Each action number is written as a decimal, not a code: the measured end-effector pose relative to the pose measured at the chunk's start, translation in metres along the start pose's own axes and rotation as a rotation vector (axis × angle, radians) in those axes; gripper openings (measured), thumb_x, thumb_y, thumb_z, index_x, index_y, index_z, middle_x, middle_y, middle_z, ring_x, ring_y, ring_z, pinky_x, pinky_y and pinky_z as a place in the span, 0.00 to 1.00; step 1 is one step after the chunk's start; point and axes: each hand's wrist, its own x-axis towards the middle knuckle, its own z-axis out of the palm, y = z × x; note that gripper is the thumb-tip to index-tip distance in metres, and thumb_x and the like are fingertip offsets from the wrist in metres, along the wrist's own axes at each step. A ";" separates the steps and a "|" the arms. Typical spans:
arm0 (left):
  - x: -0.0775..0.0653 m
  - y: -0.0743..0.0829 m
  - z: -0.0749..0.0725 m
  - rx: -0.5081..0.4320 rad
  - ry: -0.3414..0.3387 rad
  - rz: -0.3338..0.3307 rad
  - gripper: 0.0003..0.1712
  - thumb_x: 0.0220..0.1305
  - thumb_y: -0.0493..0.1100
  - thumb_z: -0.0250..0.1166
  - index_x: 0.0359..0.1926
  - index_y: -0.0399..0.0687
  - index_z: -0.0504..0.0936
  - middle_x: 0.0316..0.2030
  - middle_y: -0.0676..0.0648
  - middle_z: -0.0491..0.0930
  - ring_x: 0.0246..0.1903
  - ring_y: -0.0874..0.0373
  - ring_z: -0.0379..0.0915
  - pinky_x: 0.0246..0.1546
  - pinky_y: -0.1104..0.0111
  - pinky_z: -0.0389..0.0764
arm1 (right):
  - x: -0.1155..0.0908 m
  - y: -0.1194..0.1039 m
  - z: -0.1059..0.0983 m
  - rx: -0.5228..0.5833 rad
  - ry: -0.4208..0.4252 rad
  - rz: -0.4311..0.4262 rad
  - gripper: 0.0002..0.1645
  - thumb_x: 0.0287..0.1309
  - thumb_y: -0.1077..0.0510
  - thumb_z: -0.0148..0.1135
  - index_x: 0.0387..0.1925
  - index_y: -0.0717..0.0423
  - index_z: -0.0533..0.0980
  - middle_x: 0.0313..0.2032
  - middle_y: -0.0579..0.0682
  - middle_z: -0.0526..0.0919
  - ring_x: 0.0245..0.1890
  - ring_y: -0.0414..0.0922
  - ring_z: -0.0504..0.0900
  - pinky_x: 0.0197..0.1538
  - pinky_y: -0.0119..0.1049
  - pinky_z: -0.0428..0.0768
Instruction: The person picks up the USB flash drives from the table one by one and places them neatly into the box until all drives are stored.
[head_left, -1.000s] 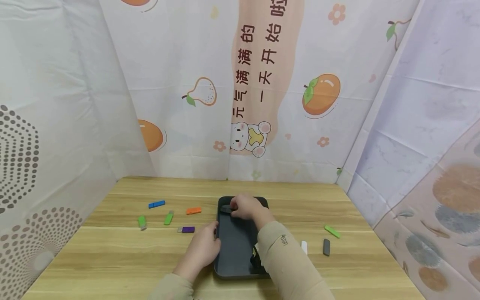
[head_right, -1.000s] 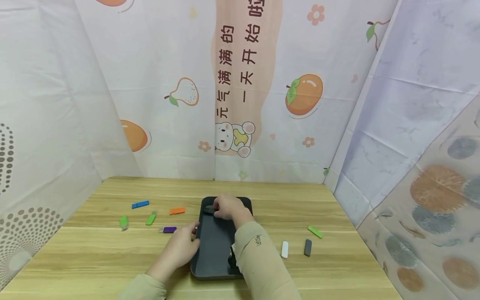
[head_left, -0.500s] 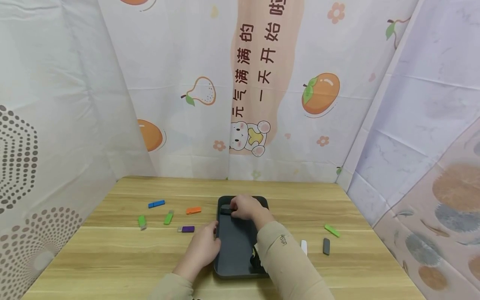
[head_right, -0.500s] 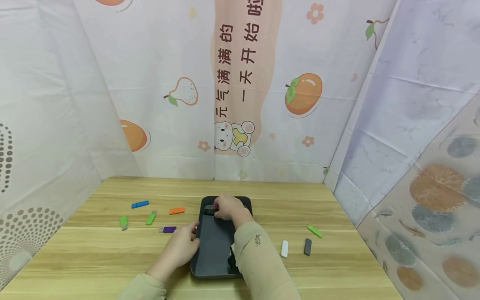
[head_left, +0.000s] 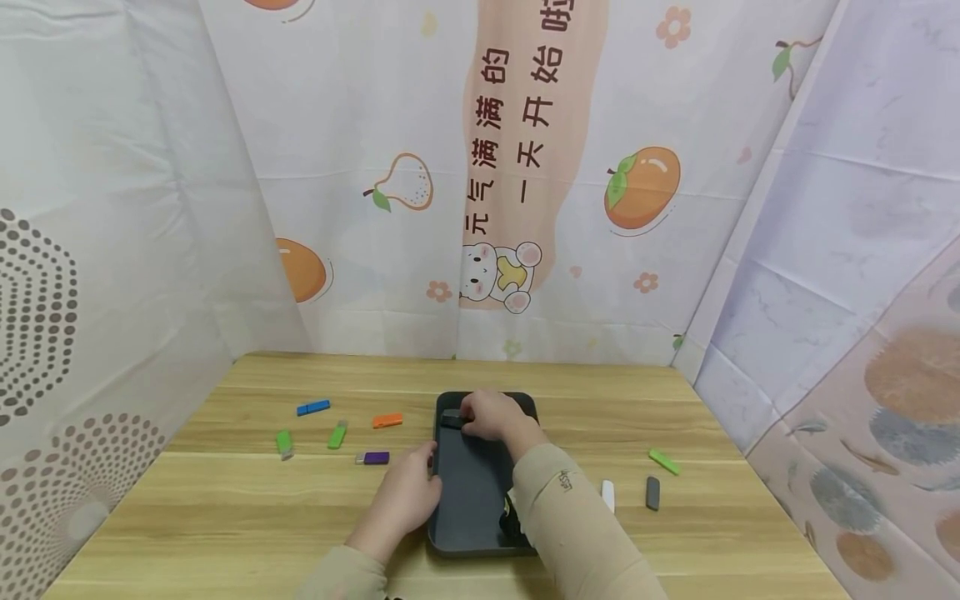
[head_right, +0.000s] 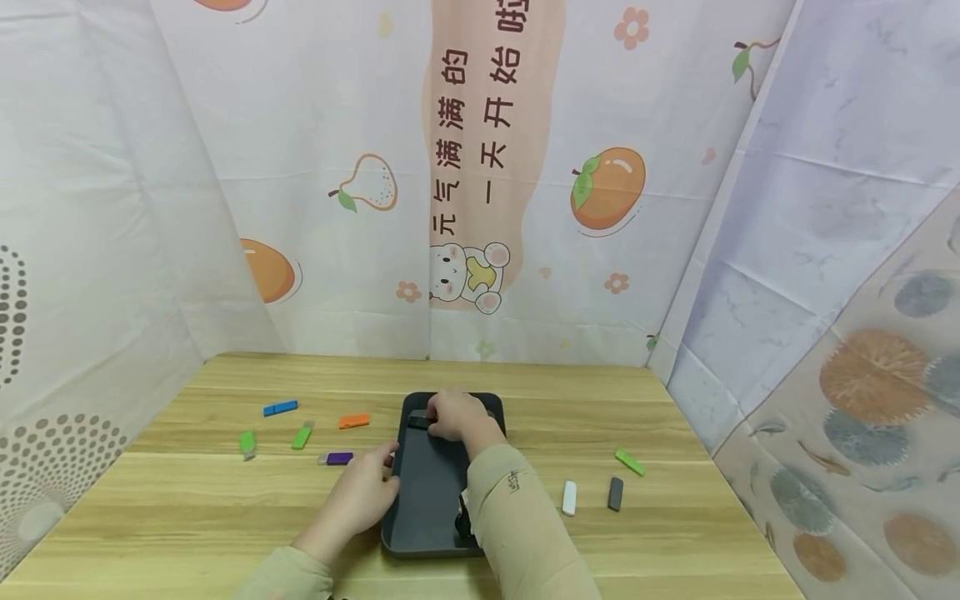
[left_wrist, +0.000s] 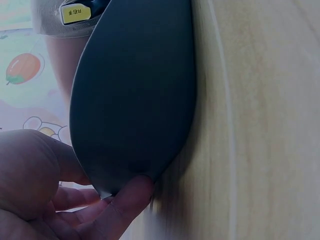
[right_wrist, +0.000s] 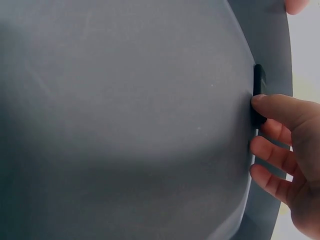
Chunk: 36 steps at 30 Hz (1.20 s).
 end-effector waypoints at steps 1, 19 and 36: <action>0.000 0.000 0.000 0.000 0.000 0.000 0.29 0.64 0.32 0.65 0.65 0.28 0.73 0.54 0.32 0.79 0.55 0.41 0.78 0.53 0.46 0.80 | 0.000 0.000 0.000 0.000 0.000 0.001 0.11 0.63 0.51 0.71 0.46 0.45 0.85 0.41 0.43 0.84 0.40 0.42 0.81 0.47 0.43 0.82; 0.004 0.003 -0.002 0.007 -0.001 0.001 0.29 0.64 0.32 0.65 0.65 0.27 0.73 0.55 0.32 0.79 0.56 0.41 0.77 0.54 0.46 0.80 | 0.001 0.004 -0.004 -0.003 0.012 0.021 0.12 0.62 0.48 0.71 0.46 0.44 0.85 0.39 0.42 0.83 0.38 0.41 0.80 0.46 0.43 0.82; 0.002 0.001 0.001 -0.002 -0.005 -0.012 0.29 0.65 0.32 0.64 0.65 0.27 0.72 0.56 0.32 0.79 0.57 0.40 0.77 0.54 0.46 0.80 | -0.006 -0.003 -0.038 0.001 0.084 -0.137 0.16 0.62 0.48 0.71 0.48 0.50 0.85 0.39 0.42 0.85 0.39 0.40 0.81 0.45 0.40 0.82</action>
